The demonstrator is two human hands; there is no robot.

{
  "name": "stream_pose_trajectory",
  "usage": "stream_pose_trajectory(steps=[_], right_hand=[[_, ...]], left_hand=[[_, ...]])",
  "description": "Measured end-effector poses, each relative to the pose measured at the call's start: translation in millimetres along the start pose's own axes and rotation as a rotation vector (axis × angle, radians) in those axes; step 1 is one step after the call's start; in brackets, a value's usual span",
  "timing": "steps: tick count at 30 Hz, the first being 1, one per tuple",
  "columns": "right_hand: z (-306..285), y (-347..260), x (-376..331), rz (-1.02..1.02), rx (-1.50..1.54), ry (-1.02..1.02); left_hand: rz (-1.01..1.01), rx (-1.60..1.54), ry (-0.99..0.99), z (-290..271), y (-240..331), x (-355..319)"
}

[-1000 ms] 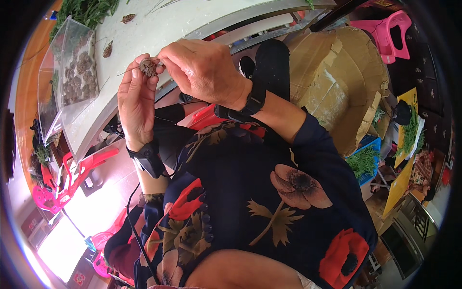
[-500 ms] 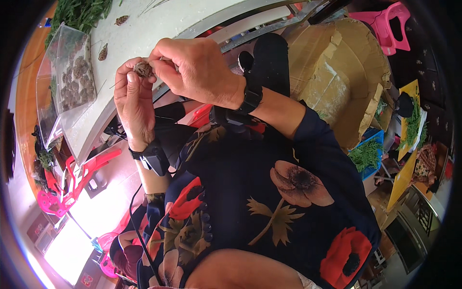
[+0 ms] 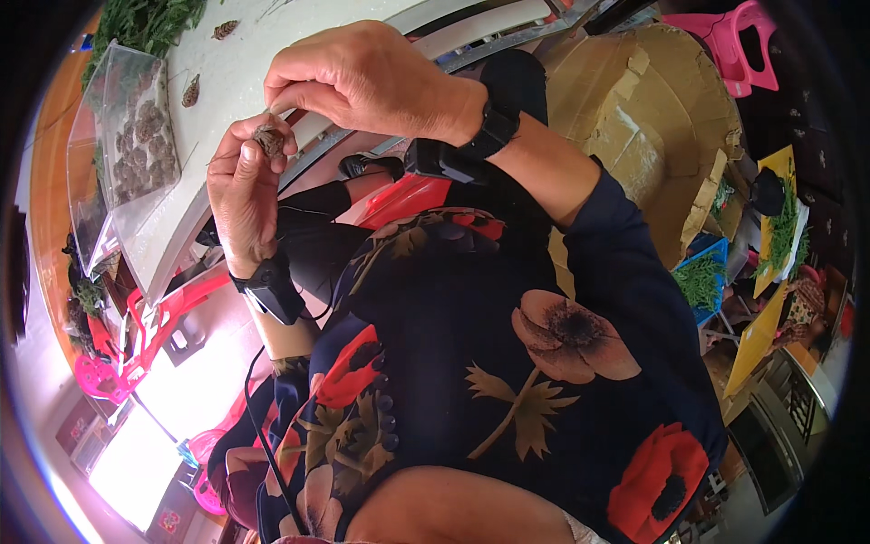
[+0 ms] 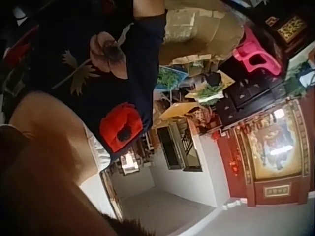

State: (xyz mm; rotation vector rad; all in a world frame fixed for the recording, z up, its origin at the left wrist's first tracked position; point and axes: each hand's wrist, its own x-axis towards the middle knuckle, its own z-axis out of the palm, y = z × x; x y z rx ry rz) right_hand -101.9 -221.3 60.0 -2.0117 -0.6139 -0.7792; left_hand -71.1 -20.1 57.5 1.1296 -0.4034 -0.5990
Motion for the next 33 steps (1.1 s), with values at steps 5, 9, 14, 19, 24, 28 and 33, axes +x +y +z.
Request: stream_pose_trajectory(steps=[5, 9, 14, 19, 24, 28, 33], right_hand=[[-9, -4, 6, -0.074, -0.019, -0.101], [-11, -9, 11, -0.066, -0.006, -0.174], [4, -12, 15, 0.163, 0.197, -0.226], [8, -13, 18, 0.57, 0.458, -0.278], [14, -12, 9, 0.784, 0.727, -0.045], [12, -16, 6, 0.856, 0.751, -0.01], [15, -15, 2, 0.773, 0.796, -0.129]], left_hand=[[-0.132, -0.081, -0.1, -6, 7, -1], [-0.195, -0.143, -0.067, -4, 8, -4], [-0.241, -0.038, -0.005, -3, 0, -1], [-0.21, -0.066, 0.086, -3, -1, -1], [-0.19, -0.267, 0.19, 4, -4, -2], [-0.17, -0.418, 0.091, -6, -12, -4], [-0.22, -0.446, 0.067, -6, -13, -3]])
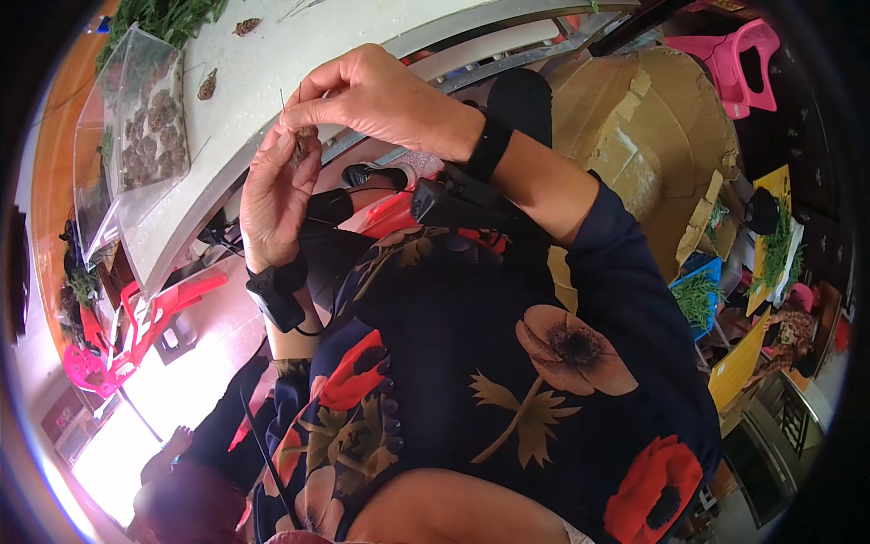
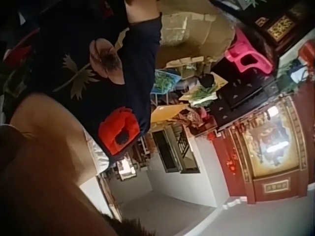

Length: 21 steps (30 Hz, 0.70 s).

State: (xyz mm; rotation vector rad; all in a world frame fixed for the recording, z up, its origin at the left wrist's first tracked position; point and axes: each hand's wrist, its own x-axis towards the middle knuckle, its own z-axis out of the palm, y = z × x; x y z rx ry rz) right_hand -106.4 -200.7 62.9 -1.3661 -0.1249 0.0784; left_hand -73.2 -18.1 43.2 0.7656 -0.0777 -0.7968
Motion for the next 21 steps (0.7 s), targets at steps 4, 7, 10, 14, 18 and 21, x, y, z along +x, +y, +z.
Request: stream_pose_trajectory(steps=[4, 7, 10, 14, 18, 21], right_hand=[[1, -1, 3, -0.138, -0.181, 0.046], [0, -2, 4, -0.162, -0.258, 0.108], [3, -2, 5, -0.307, -0.516, 0.191], [-3, -13, -1, -0.38, -0.879, 0.138], [-15, -13, 9, -0.582, -0.862, 0.006], [-22, -13, 15, -0.697, -0.797, -0.099]], left_hand=[[-0.039, 0.142, -0.031, 9, 4, -4], [-0.027, 0.042, -0.118, 12, -3, -2], [-0.033, 0.112, -0.076, 15, 1, 1], [-0.026, 0.168, -0.027, 14, 1, 0], [-0.05, 0.116, -0.022, 14, 2, -1], [-0.069, 0.085, -0.012, 18, 2, -2]])
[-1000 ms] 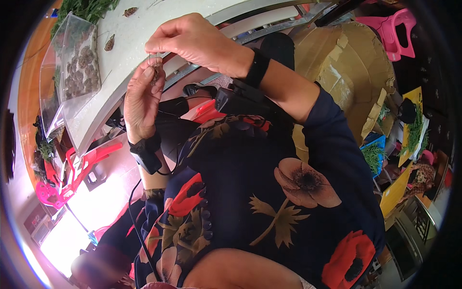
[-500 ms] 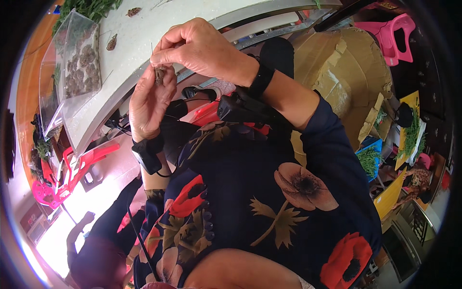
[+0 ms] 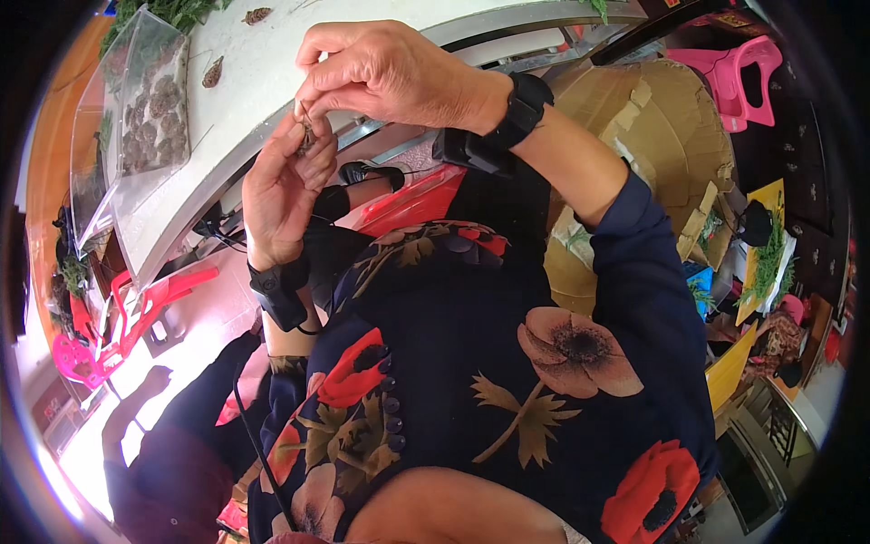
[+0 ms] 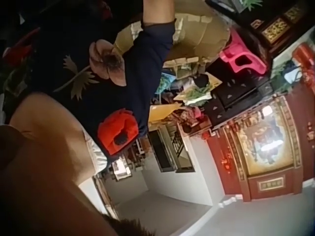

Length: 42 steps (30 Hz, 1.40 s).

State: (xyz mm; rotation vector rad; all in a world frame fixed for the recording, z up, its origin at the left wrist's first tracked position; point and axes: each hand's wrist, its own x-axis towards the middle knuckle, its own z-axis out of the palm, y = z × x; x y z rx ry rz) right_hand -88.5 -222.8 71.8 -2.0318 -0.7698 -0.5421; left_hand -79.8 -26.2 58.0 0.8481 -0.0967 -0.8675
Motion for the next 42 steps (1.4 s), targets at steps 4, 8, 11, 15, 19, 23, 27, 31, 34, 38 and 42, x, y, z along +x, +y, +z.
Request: stream_pose_trajectory(steps=[4, 8, 11, 15, 19, 23, 27, 31, 34, 38, 42], right_hand=[[-1, 4, 6, -0.095, 0.012, -0.115], [0, 9, 5, -0.16, -0.022, -0.162], [-1, 9, 2, -0.203, -0.055, -0.17], [-2, 6, 0, -0.212, -0.094, -0.203], [-3, 6, -3, -0.193, -0.038, -0.179], [0, 8, -6, -0.159, -0.048, -0.094], [-2, 5, -6, -0.149, -0.001, -0.134], [-2, 3, -7, -0.19, -0.019, -0.159], [4, -1, -10, -0.119, -0.178, -0.162], [15, 6, -19, 0.066, -0.272, -0.097], [24, -3, -17, 0.237, -0.339, -0.007]], left_hand=[[-0.019, 0.024, 0.01, -2, 3, -2], [-0.06, 0.046, -0.004, -3, 4, -1], [-0.113, 0.007, 0.042, 0, 4, -2], [-0.162, 0.021, 0.009, -5, 8, -2], [-0.146, 0.202, 0.055, 1, 16, -2], [-0.18, 0.132, 0.011, 0, 18, 1], [-0.22, 0.194, -0.008, 3, 25, -1], [-0.237, 0.274, -0.029, 5, 28, -1], [-0.202, 0.396, -0.031, 3, 27, -2], [-0.037, 0.842, 0.137, 1, 10, 10], [0.613, 1.602, 0.316, 5, -14, 17]])
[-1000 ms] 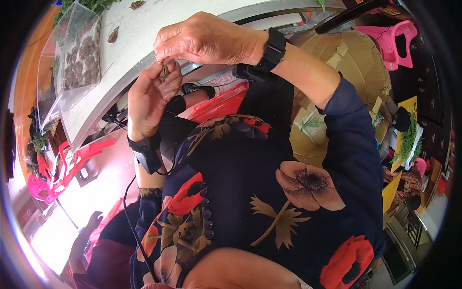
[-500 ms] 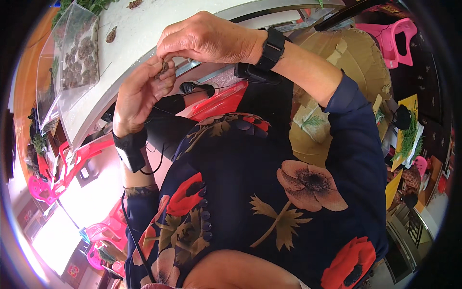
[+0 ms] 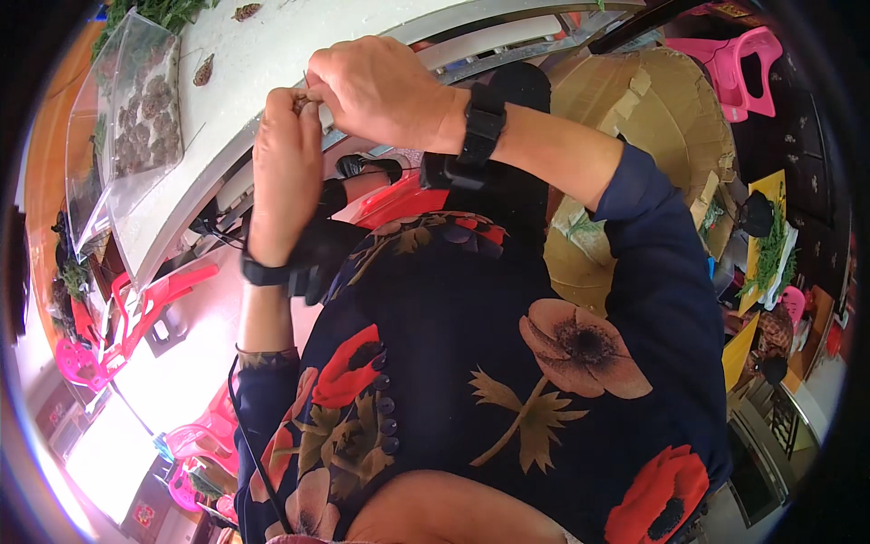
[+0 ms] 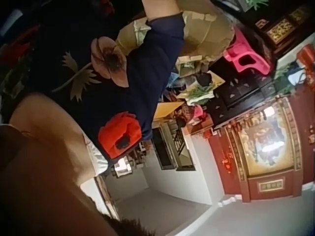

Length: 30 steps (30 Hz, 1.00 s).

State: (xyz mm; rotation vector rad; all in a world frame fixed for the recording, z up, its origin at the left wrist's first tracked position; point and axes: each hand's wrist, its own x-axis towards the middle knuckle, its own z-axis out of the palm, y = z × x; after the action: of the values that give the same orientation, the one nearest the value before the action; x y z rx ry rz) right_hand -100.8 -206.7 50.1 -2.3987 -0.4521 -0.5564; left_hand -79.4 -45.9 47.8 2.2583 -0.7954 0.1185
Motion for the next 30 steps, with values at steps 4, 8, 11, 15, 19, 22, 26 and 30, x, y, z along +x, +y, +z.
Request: stream_pose_trajectory(steps=[4, 8, 11, 15, 19, 22, 26, 30], right_hand=[[-4, 4, 9, 0.23, 0.228, -0.177], [-24, 17, 17, 0.002, 0.275, -0.04], [-49, 7, 34, -0.284, 0.088, -0.148], [-42, 18, 42, -0.455, 0.195, -0.19], [-40, 12, 43, -0.478, 0.2, -0.225], [-36, 9, 47, -0.467, 0.062, -0.224], [-24, 9, 39, -0.222, 0.055, -0.225], [-11, 9, 25, 0.357, 0.551, -0.222]], left_hand=[[-0.005, 0.062, 0.058, 6, -2, 1], [-0.374, -0.622, -0.21, -12, -5, 10], [-0.477, -0.889, -0.34, -28, -6, 13], [-0.529, -1.105, -0.443, -39, -1, 12], [-0.541, -1.184, -0.474, -40, -5, 5], [-0.457, -1.021, -0.396, -31, -6, 4], [-0.266, -0.615, -0.155, -16, -2, 2], [-0.252, -0.604, -0.034, -11, -4, 8]])
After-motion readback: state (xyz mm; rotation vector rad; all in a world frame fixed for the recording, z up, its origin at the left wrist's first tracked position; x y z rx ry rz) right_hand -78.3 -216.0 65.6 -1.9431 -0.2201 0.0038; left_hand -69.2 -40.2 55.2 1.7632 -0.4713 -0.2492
